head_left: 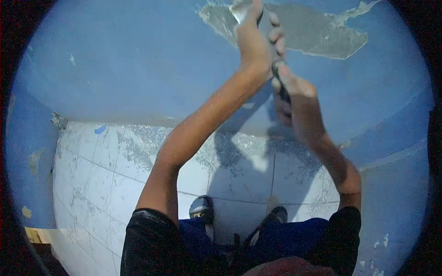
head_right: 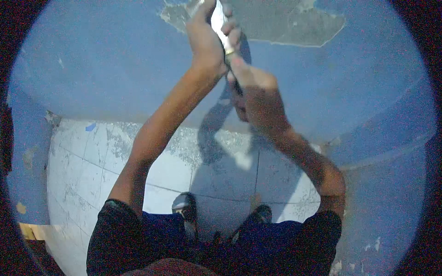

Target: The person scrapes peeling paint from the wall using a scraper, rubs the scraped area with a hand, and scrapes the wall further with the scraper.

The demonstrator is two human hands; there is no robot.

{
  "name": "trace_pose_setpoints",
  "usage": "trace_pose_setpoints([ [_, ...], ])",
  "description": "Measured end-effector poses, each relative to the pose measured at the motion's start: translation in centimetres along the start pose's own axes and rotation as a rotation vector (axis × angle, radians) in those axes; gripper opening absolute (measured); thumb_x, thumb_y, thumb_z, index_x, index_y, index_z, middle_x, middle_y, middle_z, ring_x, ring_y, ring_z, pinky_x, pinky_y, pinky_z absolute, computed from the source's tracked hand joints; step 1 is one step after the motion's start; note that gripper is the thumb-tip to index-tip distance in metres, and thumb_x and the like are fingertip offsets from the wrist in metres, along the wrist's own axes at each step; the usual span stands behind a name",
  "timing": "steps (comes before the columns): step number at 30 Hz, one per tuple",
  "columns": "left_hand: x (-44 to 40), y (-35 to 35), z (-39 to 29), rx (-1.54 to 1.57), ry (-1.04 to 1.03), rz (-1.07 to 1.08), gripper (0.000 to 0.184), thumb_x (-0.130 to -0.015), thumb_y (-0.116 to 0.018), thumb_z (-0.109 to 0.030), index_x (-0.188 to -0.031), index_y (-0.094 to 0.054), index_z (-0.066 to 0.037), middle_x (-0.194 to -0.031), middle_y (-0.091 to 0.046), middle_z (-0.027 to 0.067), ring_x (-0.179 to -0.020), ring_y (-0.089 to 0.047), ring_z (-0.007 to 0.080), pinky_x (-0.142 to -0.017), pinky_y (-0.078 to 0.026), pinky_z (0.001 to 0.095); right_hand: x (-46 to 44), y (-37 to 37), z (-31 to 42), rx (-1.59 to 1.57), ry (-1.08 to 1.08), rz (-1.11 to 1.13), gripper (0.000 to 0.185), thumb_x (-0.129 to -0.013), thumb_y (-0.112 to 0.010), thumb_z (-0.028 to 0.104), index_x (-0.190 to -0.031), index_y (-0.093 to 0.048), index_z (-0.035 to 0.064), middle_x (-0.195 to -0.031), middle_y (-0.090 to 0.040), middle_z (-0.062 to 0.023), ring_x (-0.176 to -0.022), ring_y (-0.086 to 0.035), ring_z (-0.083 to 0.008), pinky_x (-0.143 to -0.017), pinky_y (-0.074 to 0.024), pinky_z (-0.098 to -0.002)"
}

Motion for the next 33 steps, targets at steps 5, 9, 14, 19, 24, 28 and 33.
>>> trace_pose_setpoints([
  [5,-0.2,0.5,0.7,-0.056,0.024,-0.005,0.04,-0.094,-0.041,-0.044,-0.073,-0.05,-0.011,-0.049,-0.037,-0.0019,-0.035,-0.038,0.0121,-0.031,-0.03,0.0251,0.0,0.4,-0.1,0.054,0.002,0.019,0.042,-0.094,-0.048,0.044,-0.072,-0.052,0.0082,-0.052,-0.041,0.0032,-0.038,-0.035,-0.0052,-0.034,-0.0248,-0.0227],
  [9,0.2,0.9,1.8,-0.019,0.06,-0.006,0.039,-0.092,-0.043,-0.046,-0.075,-0.049,-0.012,-0.049,-0.038,-0.0024,-0.037,-0.04,0.0122,-0.032,-0.03,0.0254,0.2,0.3,-0.6,-0.024,-0.069,0.035,0.043,-0.094,-0.049,0.045,-0.072,-0.052,0.0084,-0.052,-0.04,0.0036,-0.037,-0.033,-0.0053,-0.033,-0.0234,-0.023],
  [14,-0.1,0.1,1.0,-0.008,0.048,0.003,0.04,-0.092,-0.043,-0.046,-0.075,-0.049,-0.011,-0.049,-0.039,-0.0022,-0.037,-0.04,0.0125,-0.032,-0.03,0.0257,0.7,0.3,0.3,0.031,-0.08,0.031,0.043,-0.092,-0.049,0.049,-0.075,-0.052,0.01,-0.053,-0.037,0.0055,-0.038,-0.029,-0.0048,-0.033,-0.0211,-0.0224],
  [19,0.0,1.1,2.0,-0.082,0.058,0.012,0.044,-0.091,-0.044,-0.049,-0.075,-0.047,-0.008,-0.05,-0.039,0.0016,-0.036,-0.039,0.0149,-0.033,-0.031,0.0284,0.3,0.7,-0.8,0.009,-0.064,-0.005,0.042,-0.092,-0.052,0.046,-0.072,-0.052,0.0094,-0.051,-0.038,0.005,-0.036,-0.031,-0.0053,-0.033,-0.0235,-0.023],
  [24,-0.2,0.2,0.9,0.018,0.061,-0.02,0.042,-0.091,-0.046,-0.048,-0.074,-0.048,-0.01,-0.05,-0.038,-0.0001,-0.036,-0.038,0.0139,-0.033,-0.029,0.027,0.4,0.1,1.3,0.024,-0.039,0.085,0.041,-0.092,-0.051,0.045,-0.072,-0.052,0.0092,-0.051,-0.038,0.0049,-0.036,-0.032,-0.0052,-0.033,-0.0241,-0.0229],
  [28,0.1,0.8,1.6,-0.065,0.086,0.001,0.039,-0.092,-0.043,-0.047,-0.076,-0.049,-0.012,-0.049,-0.038,-0.0024,-0.037,-0.04,0.0131,-0.034,-0.031,0.026,0.4,0.3,-0.8,0.007,-0.059,0.019,0.041,-0.093,-0.051,0.044,-0.072,-0.052,0.009,-0.051,-0.038,0.0048,-0.036,-0.032,-0.005,-0.033,-0.0233,-0.0232],
  [33,0.2,0.8,1.4,-0.023,0.066,-0.01,0.039,-0.092,-0.042,-0.046,-0.076,-0.048,-0.011,-0.049,-0.039,-0.0017,-0.037,-0.04,0.0136,-0.034,-0.031,0.0258,0.6,0.4,0.1,0.078,-0.051,0.057,0.042,-0.093,-0.047,0.049,-0.074,-0.05,0.0119,-0.053,-0.032,0.0076,-0.04,-0.026,-0.0031,-0.034,-0.0194,-0.021],
])
Point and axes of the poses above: each hand's wrist, its own x-axis away from the middle knuckle, its own y-axis out of the back of the hand, z = x × y, the point moved 9 cm from there along -x, towards the middle knuckle
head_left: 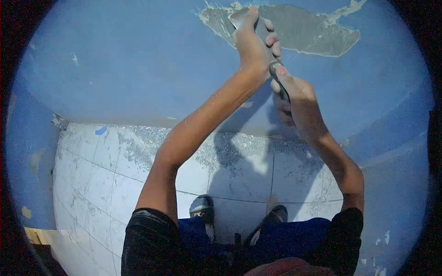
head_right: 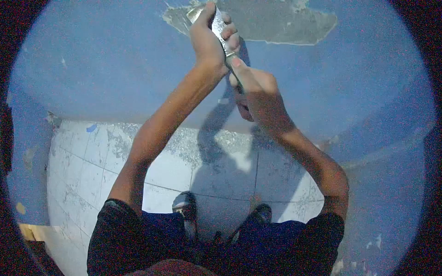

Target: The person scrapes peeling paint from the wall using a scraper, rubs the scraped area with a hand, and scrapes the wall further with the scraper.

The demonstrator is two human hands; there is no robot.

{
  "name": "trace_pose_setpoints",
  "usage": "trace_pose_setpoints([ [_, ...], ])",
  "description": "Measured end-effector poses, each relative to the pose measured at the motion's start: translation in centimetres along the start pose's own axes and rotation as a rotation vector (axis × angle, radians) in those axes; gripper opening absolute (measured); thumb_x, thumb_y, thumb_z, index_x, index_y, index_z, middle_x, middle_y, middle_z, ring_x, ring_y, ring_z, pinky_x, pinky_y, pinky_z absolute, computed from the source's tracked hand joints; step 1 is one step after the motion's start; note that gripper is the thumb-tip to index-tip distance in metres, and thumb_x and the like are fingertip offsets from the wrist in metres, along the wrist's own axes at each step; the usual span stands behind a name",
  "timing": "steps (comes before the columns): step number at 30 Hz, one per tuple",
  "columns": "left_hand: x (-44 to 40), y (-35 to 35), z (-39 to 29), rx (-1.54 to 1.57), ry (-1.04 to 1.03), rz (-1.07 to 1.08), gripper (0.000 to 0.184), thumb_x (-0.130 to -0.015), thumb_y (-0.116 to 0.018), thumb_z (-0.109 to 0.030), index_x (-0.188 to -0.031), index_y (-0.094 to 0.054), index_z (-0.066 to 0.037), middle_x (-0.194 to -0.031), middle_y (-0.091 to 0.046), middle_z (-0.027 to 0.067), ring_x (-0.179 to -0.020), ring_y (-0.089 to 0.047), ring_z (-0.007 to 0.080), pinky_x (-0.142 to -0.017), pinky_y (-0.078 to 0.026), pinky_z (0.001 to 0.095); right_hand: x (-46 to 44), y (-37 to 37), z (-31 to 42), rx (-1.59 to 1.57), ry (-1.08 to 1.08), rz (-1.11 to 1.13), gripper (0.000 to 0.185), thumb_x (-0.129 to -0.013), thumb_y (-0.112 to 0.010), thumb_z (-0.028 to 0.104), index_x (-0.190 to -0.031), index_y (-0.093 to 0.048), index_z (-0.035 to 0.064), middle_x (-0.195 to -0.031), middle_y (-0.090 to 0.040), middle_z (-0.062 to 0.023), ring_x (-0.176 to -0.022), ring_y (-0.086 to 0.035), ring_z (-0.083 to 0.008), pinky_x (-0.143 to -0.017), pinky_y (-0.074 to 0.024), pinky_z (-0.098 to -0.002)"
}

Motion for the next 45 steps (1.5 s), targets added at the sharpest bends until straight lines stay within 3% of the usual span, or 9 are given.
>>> trace_pose_setpoints([
  [12,-0.4,0.2,0.1,0.013,-0.04,0.014,0.046,-0.091,-0.042,-0.053,-0.074,-0.045,-0.01,-0.051,-0.039,0.0008,-0.039,-0.039,0.0151,-0.038,-0.031,0.0284,-0.5,0.4,-1.0,-0.005,-0.043,0.029,0.042,-0.093,-0.05,0.047,-0.075,-0.051,0.0097,-0.051,-0.038,0.0049,-0.036,-0.031,-0.0045,-0.033,-0.0217,-0.0226],
  [15,-1.0,-0.3,-0.5,0.071,-0.033,0.002,0.043,-0.091,-0.042,-0.05,-0.074,-0.046,-0.011,-0.051,-0.04,0.0002,-0.039,-0.039,0.0145,-0.037,-0.03,0.0278,-0.4,0.1,2.1,0.02,0.09,0.046,0.042,-0.092,-0.05,0.048,-0.074,-0.052,0.0096,-0.051,-0.038,0.0046,-0.036,-0.031,-0.0047,-0.033,-0.0217,-0.023],
  [21,0.0,0.4,0.1,-0.021,-0.019,-0.017,0.041,-0.092,-0.044,-0.048,-0.073,-0.049,-0.012,-0.049,-0.038,-0.0011,-0.037,-0.038,0.0137,-0.035,-0.029,0.0264,-0.2,0.2,-0.8,-0.027,-0.039,-0.003,0.042,-0.092,-0.051,0.047,-0.073,-0.05,0.0097,-0.052,-0.038,0.0051,-0.037,-0.031,-0.005,-0.034,-0.0224,-0.0222],
  [24,0.0,-0.3,-0.7,0.046,-0.018,-0.031,0.039,-0.092,-0.046,-0.046,-0.076,-0.049,-0.011,-0.049,-0.038,-0.0015,-0.037,-0.039,0.0133,-0.034,-0.029,0.0266,-0.6,0.1,1.2,0.001,0.089,0.059,0.041,-0.093,-0.05,0.046,-0.073,-0.05,0.01,-0.051,-0.038,0.0055,-0.036,-0.031,-0.005,-0.034,-0.0226,-0.0219],
  [36,-0.4,-0.6,-0.3,-0.056,-0.03,0.034,0.043,-0.092,-0.046,-0.049,-0.072,-0.047,-0.011,-0.049,-0.038,-0.0016,-0.036,-0.039,0.0118,-0.033,-0.032,0.0246,-0.3,0.8,-1.8,0.026,-0.016,-0.166,0.043,-0.094,-0.045,0.047,-0.072,-0.051,0.011,-0.051,-0.034,0.0079,-0.038,-0.028,-0.0032,-0.033,-0.0191,-0.0218],
  [41,-0.6,-1.5,-1.2,0.0,-0.064,0.001,0.042,-0.091,-0.047,-0.049,-0.074,-0.049,-0.011,-0.049,-0.04,-0.0009,-0.036,-0.04,0.0126,-0.034,-0.032,0.0264,-0.4,0.8,1.4,0.037,0.098,-0.036,0.042,-0.095,-0.045,0.044,-0.073,-0.052,0.009,-0.049,-0.04,0.0049,-0.035,-0.034,-0.0075,-0.034,-0.0261,-0.0255],
  [43,-0.2,0.7,1.2,-0.108,-0.033,-0.04,0.039,-0.093,-0.046,-0.045,-0.082,-0.053,-0.009,-0.051,-0.043,-0.0009,-0.039,-0.042,0.0119,-0.035,-0.034,0.0265,-1.0,1.4,-2.4,0.072,0.129,-0.132,0.042,-0.095,-0.044,0.045,-0.075,-0.052,0.0081,-0.048,-0.04,0.0041,-0.033,-0.036,-0.0094,-0.033,-0.0263,-0.0262],
  [44,-0.2,2.2,2.6,-0.193,-0.059,-0.099,0.038,-0.094,-0.046,-0.043,-0.085,-0.054,-0.008,-0.052,-0.044,-0.0009,-0.04,-0.043,0.0114,-0.035,-0.034,0.0263,-1.8,2.1,-5.3,0.293,0.349,-0.118,0.032,-0.09,-0.055,0.036,-0.077,-0.055,0.0071,-0.051,-0.047,0.0002,-0.045,-0.049,-0.0162,-0.043,-0.0378,-0.031],
  [45,1.3,3.3,4.4,-0.234,0.037,-0.076,0.036,-0.094,-0.047,-0.041,-0.081,-0.055,-0.009,-0.053,-0.046,-0.0004,-0.04,-0.043,0.0105,-0.035,-0.033,0.0257,-2.0,2.8,-8.1,0.389,0.391,-0.091,0.032,-0.09,-0.055,0.037,-0.079,-0.055,0.0063,-0.055,-0.049,-0.0012,-0.047,-0.05,-0.0164,-0.045,-0.0392,-0.0312],
])
Point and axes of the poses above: each hand's wrist, its own x-axis away from the middle knuckle, its own y-axis out of the back of the hand, z = x × y, the point moved 9 cm from there along -x, towards the middle knuckle
